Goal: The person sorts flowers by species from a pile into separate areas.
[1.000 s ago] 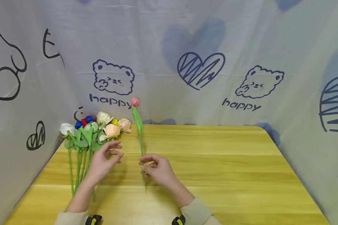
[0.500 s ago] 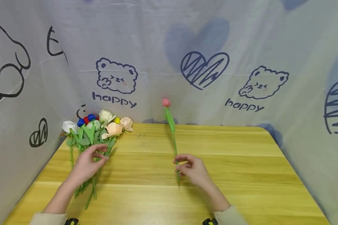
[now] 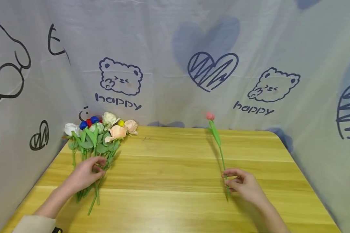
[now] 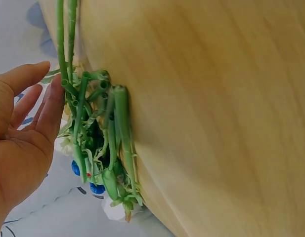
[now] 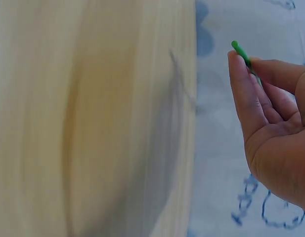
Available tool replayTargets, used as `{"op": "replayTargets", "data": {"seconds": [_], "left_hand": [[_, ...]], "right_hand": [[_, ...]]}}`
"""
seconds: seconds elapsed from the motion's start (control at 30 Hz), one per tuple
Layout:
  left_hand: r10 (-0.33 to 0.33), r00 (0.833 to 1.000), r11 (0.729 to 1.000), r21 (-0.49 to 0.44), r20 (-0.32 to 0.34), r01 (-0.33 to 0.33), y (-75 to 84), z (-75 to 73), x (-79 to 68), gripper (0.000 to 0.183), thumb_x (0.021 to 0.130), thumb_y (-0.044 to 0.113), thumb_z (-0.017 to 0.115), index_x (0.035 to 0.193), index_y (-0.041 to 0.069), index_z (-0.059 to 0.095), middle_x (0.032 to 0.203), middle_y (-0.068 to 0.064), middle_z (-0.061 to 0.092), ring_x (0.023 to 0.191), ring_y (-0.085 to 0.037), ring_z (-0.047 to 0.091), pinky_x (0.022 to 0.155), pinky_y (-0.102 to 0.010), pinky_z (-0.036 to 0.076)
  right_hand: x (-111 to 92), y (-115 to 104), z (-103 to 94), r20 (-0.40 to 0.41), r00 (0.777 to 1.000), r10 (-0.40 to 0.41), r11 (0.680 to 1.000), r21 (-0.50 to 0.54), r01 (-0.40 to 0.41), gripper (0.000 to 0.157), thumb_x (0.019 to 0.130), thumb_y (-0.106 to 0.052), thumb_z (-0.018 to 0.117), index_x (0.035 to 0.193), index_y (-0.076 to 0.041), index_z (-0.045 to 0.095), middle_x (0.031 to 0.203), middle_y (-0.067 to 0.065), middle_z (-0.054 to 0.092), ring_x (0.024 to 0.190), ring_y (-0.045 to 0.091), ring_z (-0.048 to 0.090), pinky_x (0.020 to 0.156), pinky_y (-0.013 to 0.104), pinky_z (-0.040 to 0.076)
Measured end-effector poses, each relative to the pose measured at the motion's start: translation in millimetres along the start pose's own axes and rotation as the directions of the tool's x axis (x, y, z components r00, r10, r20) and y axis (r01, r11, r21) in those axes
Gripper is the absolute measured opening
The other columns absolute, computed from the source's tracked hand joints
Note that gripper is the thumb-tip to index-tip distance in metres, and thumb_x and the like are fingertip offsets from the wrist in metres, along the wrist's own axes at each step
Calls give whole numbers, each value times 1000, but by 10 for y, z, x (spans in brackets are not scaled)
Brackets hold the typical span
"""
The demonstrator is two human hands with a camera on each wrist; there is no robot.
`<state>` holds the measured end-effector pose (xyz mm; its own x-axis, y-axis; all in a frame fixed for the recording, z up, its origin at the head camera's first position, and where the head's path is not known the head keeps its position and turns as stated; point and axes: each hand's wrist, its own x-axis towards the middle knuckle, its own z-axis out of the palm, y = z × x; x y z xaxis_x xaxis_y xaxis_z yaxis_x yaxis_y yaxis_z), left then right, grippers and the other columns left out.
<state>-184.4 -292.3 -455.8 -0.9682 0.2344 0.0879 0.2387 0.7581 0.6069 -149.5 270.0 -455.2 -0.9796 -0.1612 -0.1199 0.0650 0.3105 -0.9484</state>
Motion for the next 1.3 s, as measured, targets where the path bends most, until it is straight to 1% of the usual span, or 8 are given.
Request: {"op": "replayTargets", "data": {"seconds": [0.2,0.5,0.77,0.87,0.97,1.03,1.13,1.3], "left_hand": [[-17,999,1000,11,39,16,-27,10,3,44,87,-3,79,128,-7,63,113,-20,69,91,-27,70,65,-28,58],[-26,997,999,31,78,23,-34,12,15,50,87,-1,80,132,-8,60,114,-18,69,91,-25,70,68,-32,59],[-11,995,1000,7,103,11,-109,-32,6,48,86,-1,81,130,-8,62,113,-18,68,90,-24,70,66,-29,58],[-11,994,1000,-1,108,11,-143,-52,4,48,87,0,81,130,-9,62,113,-19,68,90,-24,69,67,-29,58],[-13,994,1000,-13,109,14,-162,-53,-3,48,87,0,81,129,-9,62,113,-18,68,90,-23,69,68,-28,58],[-12,994,1000,-24,112,15,-171,-48,-6,48,86,1,82,129,-8,63,113,-16,69,90,-21,69,68,-27,58],[-16,992,998,-54,126,23,-187,-43,-10,50,86,3,83,130,-7,63,115,-15,69,91,-20,69,69,-26,58],[-28,989,995,-89,148,41,-214,-45,-14,55,85,7,86,133,-7,62,118,-15,70,93,-20,69,72,-26,58]], "right_hand": [[-130,191,-458,-67,997,38,995,-89,-44,40,99,-1,66,138,7,59,128,26,64,93,23,74,76,37,63],[-226,470,-1040,-161,975,151,966,-185,-180,44,102,-4,64,142,11,53,125,24,67,92,17,74,77,35,63],[-287,687,-1460,-212,972,100,938,-305,-163,40,101,2,62,135,19,52,116,26,71,82,9,73,71,32,63],[-295,712,-1571,-224,972,74,907,-391,-159,37,100,2,63,132,20,55,115,29,71,79,5,71,68,31,63],[-309,715,-1656,-227,973,36,853,-501,-149,35,99,1,65,129,18,60,115,31,71,77,5,70,65,28,61],[-323,711,-1700,-224,974,8,799,-584,-141,32,98,-1,67,126,15,64,115,30,71,80,13,72,63,27,59],[-337,714,-1748,-212,977,1,742,-655,-143,30,99,-5,68,124,11,68,115,30,72,86,29,74,61,25,56],[-306,711,-1775,-216,976,25,704,-689,-171,30,99,-11,69,123,7,71,116,30,71,93,42,72,65,34,59]]}}
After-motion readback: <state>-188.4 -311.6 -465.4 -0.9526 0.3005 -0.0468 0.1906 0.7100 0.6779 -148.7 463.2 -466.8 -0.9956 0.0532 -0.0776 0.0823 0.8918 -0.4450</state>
